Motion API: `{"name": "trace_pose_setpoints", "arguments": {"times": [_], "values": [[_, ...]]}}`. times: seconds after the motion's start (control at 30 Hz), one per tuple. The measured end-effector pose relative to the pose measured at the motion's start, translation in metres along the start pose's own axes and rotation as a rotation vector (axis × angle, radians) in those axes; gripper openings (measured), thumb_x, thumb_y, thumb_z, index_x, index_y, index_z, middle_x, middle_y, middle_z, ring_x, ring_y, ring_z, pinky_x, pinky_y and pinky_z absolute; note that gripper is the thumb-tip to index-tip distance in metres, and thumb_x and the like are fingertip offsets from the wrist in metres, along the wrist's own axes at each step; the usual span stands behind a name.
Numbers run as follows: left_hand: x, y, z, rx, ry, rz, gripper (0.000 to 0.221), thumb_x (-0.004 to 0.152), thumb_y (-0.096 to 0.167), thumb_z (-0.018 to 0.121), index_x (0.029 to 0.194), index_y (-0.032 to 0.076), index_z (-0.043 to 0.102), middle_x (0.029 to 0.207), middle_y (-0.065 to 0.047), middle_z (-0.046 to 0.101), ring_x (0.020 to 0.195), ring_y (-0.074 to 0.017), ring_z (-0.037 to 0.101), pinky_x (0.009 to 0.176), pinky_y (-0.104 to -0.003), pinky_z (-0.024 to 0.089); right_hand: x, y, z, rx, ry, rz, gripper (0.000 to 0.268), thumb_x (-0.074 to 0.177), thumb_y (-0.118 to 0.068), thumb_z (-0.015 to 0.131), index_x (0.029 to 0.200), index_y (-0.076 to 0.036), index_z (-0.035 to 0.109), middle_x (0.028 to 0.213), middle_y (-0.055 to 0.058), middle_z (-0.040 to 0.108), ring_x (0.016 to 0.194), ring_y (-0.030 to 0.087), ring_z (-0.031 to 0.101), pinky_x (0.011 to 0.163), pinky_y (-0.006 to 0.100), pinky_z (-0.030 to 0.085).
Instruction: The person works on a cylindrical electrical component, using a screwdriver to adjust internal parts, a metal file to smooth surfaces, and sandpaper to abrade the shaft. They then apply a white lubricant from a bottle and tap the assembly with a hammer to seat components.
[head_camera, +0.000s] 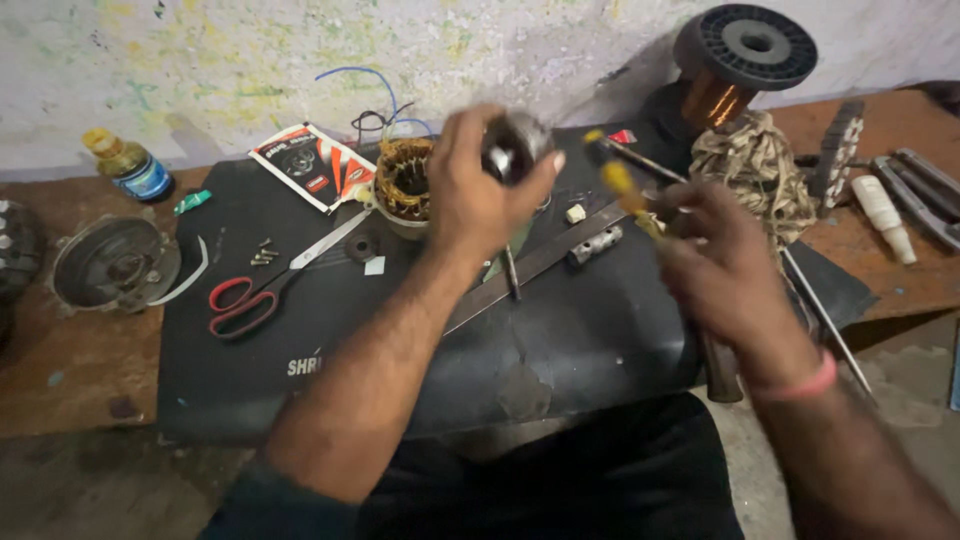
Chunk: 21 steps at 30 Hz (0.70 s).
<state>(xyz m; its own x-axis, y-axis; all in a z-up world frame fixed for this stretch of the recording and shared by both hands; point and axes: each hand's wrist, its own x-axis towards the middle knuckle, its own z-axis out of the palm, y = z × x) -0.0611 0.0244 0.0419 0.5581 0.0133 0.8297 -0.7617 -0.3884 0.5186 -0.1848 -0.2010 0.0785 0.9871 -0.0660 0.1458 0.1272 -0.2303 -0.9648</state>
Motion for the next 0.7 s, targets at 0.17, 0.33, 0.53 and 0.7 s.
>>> {"name": "trace_pose_setpoints", "arguments": {"times": [0.17, 0.33, 0.53, 0.7], "values": [[-0.053, 0.018, -0.019, -0.037, -0.238, -0.156, 0.062, 0.081, 0.027, 0.088, 0.123, 0.001, 0.052, 0.111, -0.02, 0.067, 0.1, -0.0325, 0.072, 0.085, -0.042, 0.06, -0.041, 0.023, 0.002, 0.948, 0.121, -0.118, 0.029, 0.099, 0.003, 0.063, 0.129, 0.002, 0.066, 0.085, 0.005, 0.063, 0.064, 0.011, 0.056, 0.056, 0.024, 0.047], [-0.07, 0.011, -0.019, 0.019, -0.318, -0.025, 0.067, 0.081, 0.025, 0.087, 0.131, 0.0, 0.05, 0.119, -0.023, 0.063, 0.106, -0.0414, 0.068, 0.088, -0.047, 0.057, -0.032, 0.034, 0.032, 0.833, -0.017, -0.202, 0.019, 0.111, -0.013, 0.053, 0.115, -0.004, 0.07, 0.107, 0.011, 0.069, 0.098, 0.021, 0.065, 0.089, 0.037, 0.054], [-0.068, 0.004, -0.017, 0.161, -0.386, -0.084, 0.069, 0.081, 0.029, 0.087, 0.136, 0.004, 0.053, 0.124, -0.021, 0.063, 0.109, -0.0424, 0.066, 0.089, -0.048, 0.056, -0.019, 0.023, 0.052, 0.016, 0.135, -0.474, 0.023, 0.106, -0.011, 0.056, 0.121, 0.001, 0.069, 0.113, 0.013, 0.065, 0.099, 0.02, 0.063, 0.088, 0.03, 0.051], [-0.069, -0.001, -0.008, 0.234, -0.384, -0.137, 0.069, 0.085, 0.033, 0.085, 0.136, 0.003, 0.05, 0.125, -0.022, 0.063, 0.108, -0.0428, 0.066, 0.088, -0.049, 0.055, -0.018, 0.036, 0.069, -0.329, 0.278, -0.647, 0.012, 0.098, -0.001, 0.069, 0.11, 0.001, 0.068, 0.101, 0.014, 0.072, 0.09, 0.022, 0.071, 0.081, 0.03, 0.055]]}}
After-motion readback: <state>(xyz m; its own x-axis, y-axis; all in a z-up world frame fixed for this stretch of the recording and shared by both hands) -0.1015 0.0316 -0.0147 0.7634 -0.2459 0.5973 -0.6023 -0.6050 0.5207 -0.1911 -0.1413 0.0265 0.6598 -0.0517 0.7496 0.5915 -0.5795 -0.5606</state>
